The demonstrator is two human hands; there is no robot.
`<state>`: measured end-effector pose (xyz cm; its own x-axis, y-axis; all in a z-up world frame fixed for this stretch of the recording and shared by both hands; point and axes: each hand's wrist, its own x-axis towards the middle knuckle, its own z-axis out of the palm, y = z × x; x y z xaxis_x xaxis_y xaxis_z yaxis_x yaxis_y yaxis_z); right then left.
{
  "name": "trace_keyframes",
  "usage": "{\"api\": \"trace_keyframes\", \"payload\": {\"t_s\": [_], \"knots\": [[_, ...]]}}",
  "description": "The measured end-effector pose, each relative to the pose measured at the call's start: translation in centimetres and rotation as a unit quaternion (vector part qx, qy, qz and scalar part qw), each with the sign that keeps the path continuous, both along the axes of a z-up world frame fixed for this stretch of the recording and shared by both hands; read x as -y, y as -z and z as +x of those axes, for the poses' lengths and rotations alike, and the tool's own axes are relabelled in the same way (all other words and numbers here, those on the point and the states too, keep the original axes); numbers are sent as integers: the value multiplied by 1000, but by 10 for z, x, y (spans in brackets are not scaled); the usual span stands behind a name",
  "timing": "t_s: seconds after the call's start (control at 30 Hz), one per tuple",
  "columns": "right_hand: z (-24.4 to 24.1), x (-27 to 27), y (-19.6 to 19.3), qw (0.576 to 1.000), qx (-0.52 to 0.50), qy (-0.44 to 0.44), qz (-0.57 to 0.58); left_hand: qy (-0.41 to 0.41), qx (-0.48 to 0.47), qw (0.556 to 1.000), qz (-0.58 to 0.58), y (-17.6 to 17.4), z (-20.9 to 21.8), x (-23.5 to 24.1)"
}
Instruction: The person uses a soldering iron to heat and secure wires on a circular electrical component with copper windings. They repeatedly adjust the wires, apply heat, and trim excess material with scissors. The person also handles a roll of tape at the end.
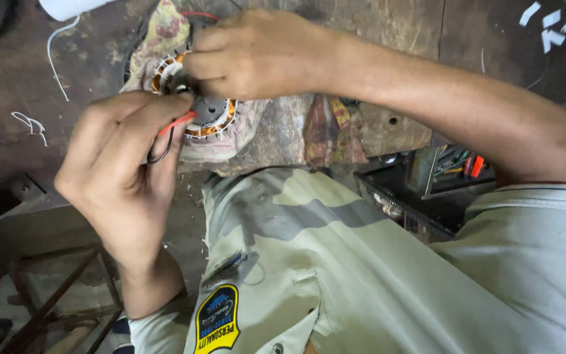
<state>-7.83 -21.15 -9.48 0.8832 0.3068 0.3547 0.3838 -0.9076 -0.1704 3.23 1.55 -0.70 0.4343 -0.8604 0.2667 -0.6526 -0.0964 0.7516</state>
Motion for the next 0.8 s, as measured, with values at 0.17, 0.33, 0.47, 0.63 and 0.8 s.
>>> {"api": "trace_keyframes", "payload": {"t_s": [0.17,0.33,0.47,0.63,0.8], "knots": [[6,0,-17,998,-53,2,39,9,101,993,60,-14,-4,1],[13,-2,-23,988,-81,21,133,83,55,994,55,-16,14,17],[17,1,-18,981,-96,41,165,205,-72,971,103,-17,52,27],[15,6,-18,989,-81,15,125,268,-54,958,85,-18,71,40],[15,1,-23,983,-86,2,161,234,-1,968,92,-27,66,47]]}}
